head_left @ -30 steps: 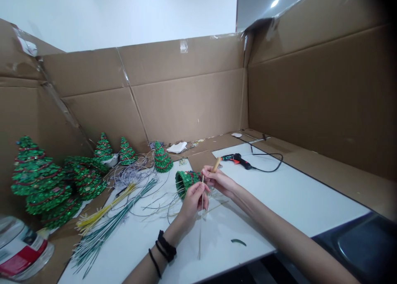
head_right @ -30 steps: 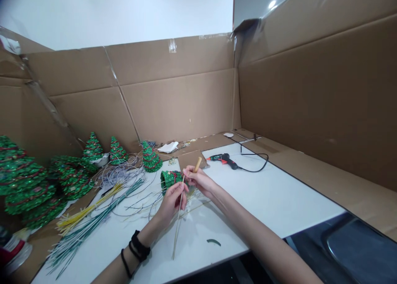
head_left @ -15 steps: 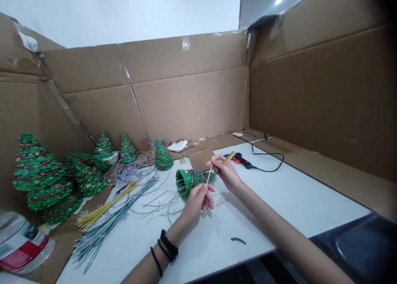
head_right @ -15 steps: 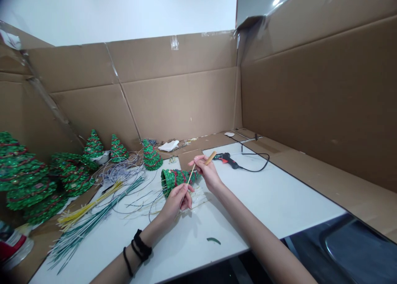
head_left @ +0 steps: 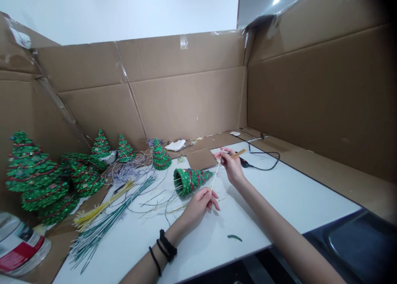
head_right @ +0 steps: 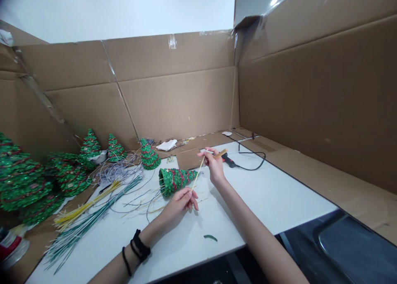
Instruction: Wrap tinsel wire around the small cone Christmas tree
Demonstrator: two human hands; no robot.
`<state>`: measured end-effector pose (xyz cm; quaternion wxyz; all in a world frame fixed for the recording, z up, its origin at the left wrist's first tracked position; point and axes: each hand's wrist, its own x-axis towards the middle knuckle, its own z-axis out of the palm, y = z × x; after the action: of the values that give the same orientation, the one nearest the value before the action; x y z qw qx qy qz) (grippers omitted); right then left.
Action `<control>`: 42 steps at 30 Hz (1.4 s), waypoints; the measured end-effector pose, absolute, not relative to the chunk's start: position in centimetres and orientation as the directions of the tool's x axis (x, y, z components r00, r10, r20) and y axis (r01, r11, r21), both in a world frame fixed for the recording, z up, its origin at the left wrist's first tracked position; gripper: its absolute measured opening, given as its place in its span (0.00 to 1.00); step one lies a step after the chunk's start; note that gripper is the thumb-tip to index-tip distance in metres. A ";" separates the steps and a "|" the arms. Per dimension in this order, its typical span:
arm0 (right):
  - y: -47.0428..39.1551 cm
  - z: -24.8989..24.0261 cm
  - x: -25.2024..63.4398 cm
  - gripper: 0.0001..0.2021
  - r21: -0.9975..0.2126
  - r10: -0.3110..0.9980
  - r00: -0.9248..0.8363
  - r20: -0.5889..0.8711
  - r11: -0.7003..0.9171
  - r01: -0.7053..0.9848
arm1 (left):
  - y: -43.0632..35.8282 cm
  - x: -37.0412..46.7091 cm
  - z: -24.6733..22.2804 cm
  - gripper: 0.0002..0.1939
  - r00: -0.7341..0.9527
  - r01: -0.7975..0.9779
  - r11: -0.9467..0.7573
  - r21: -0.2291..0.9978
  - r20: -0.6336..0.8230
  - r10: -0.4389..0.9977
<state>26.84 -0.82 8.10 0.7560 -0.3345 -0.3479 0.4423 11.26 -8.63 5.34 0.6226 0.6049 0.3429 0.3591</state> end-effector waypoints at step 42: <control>-4.3 6.7 23.2 0.14 -0.296 0.534 -0.330 0.779 0.776 0.557 | -8.2 8.0 8.5 0.10 0.174 0.627 -0.466 0.624 0.470 0.865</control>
<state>23.21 -4.32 6.73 0.4726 -0.3344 -0.8153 -0.0120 7.97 -8.20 8.50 0.1455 0.7524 0.4958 0.4086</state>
